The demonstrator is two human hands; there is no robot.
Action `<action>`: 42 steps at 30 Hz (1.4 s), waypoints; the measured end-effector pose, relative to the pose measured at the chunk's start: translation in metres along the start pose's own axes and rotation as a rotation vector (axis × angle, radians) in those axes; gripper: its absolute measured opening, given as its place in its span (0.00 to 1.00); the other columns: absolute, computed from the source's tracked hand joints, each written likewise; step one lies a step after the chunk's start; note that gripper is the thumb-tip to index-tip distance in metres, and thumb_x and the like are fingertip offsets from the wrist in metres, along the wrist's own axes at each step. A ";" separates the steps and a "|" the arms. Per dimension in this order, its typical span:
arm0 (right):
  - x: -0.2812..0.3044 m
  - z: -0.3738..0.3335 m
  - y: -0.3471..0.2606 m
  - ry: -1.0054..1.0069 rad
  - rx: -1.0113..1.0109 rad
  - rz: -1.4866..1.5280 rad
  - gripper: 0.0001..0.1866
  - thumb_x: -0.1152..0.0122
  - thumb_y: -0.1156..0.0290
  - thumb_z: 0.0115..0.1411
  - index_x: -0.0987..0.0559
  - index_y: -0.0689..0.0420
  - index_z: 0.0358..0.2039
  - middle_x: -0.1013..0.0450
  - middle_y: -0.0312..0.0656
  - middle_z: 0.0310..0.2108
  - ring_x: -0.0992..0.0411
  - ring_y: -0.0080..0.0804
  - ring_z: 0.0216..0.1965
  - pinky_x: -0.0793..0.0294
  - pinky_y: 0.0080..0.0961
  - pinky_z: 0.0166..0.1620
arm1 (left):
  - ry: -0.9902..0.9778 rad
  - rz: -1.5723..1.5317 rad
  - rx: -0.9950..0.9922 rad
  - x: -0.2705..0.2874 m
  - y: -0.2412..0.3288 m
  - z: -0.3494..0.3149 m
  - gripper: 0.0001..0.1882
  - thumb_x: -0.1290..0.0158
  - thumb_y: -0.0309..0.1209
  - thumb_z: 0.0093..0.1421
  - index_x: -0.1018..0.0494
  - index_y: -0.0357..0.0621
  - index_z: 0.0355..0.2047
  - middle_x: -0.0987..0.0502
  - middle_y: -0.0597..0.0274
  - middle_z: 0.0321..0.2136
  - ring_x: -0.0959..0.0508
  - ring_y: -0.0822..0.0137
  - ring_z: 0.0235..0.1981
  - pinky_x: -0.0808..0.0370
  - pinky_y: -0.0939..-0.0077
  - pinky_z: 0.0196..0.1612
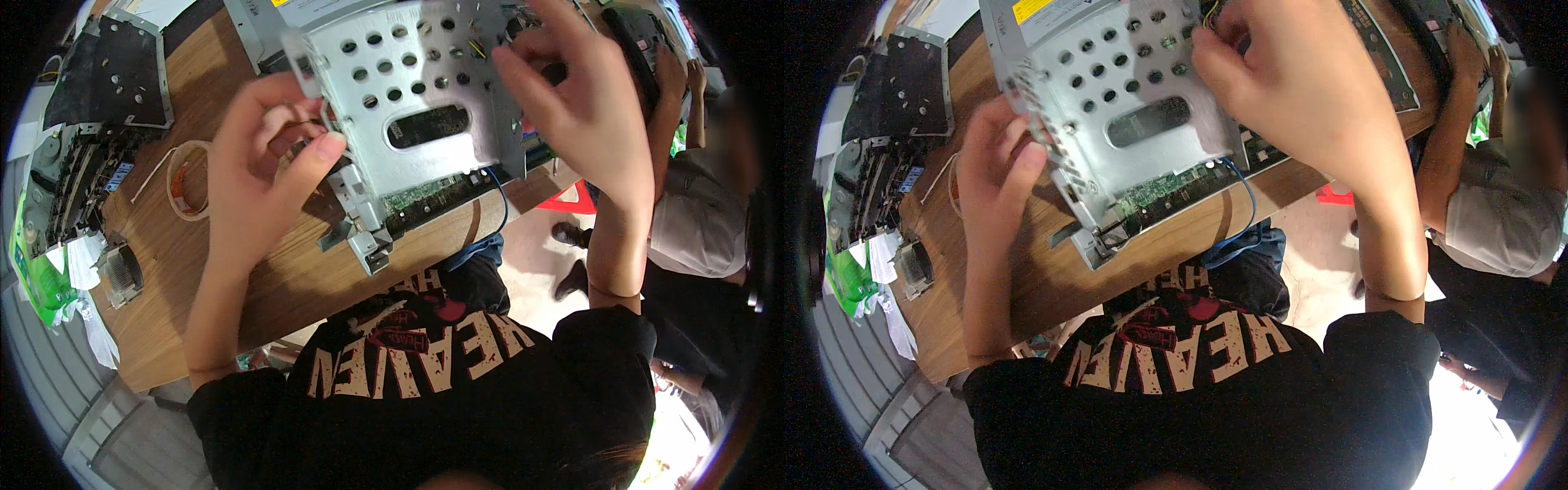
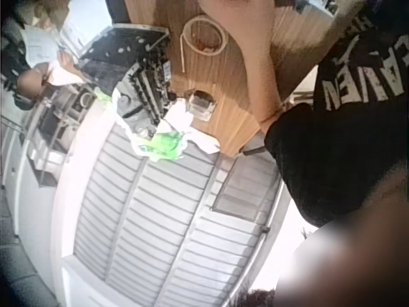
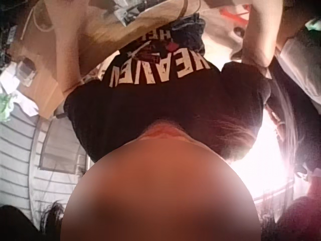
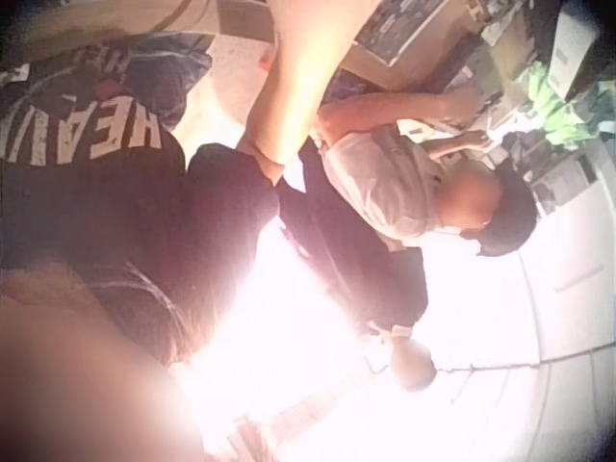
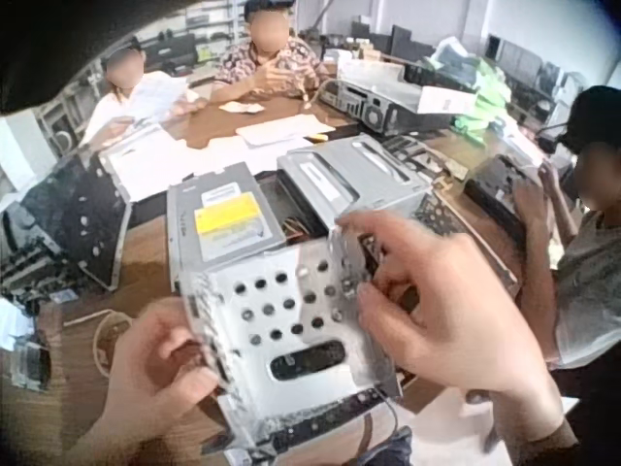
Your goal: The person uses a screwdriver to secure screws onto a computer motherboard and then places a metal hard drive cage into the computer chassis.
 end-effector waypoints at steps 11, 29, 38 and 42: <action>0.030 -0.036 0.003 0.262 0.119 0.475 0.26 0.60 0.53 0.64 0.42 0.64 0.51 0.26 0.56 0.38 0.36 0.18 0.09 0.40 0.10 0.14 | 0.040 0.260 -0.339 0.012 0.046 0.028 0.28 0.42 0.17 0.45 0.35 0.34 0.49 0.29 0.48 0.49 0.29 0.58 0.50 0.32 0.65 0.53; -0.015 -0.057 0.046 -0.072 -0.263 0.741 0.12 0.44 0.79 0.55 0.35 0.56 0.37 0.29 0.45 0.49 0.32 0.14 0.24 0.37 0.11 0.18 | -0.486 0.727 -0.499 -0.007 0.019 0.017 0.20 0.45 0.24 0.44 0.24 0.50 0.41 0.27 0.61 0.43 0.27 0.57 0.46 0.27 0.68 0.46; -0.015 -0.050 0.043 -0.106 -0.277 0.662 0.10 0.46 0.79 0.56 0.31 0.57 0.39 0.31 0.42 0.51 0.31 0.14 0.26 0.37 0.09 0.18 | -0.494 0.661 -0.471 -0.004 0.008 0.016 0.19 0.45 0.23 0.45 0.23 0.50 0.40 0.25 0.62 0.41 0.26 0.59 0.45 0.27 0.70 0.45; -0.016 -0.053 0.044 -0.102 -0.283 0.637 0.12 0.46 0.80 0.55 0.31 0.57 0.40 0.32 0.44 0.52 0.33 0.12 0.22 0.39 0.09 0.18 | -0.476 0.587 -0.492 -0.003 0.004 0.017 0.18 0.45 0.23 0.44 0.23 0.50 0.38 0.24 0.62 0.40 0.25 0.59 0.43 0.27 0.70 0.44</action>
Point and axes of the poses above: each hand's wrist, its own z-axis towards the middle knuckle, its own x-axis out of the back of the hand, y = z × x, the point moved 1 cm from there along z, towards the middle knuckle
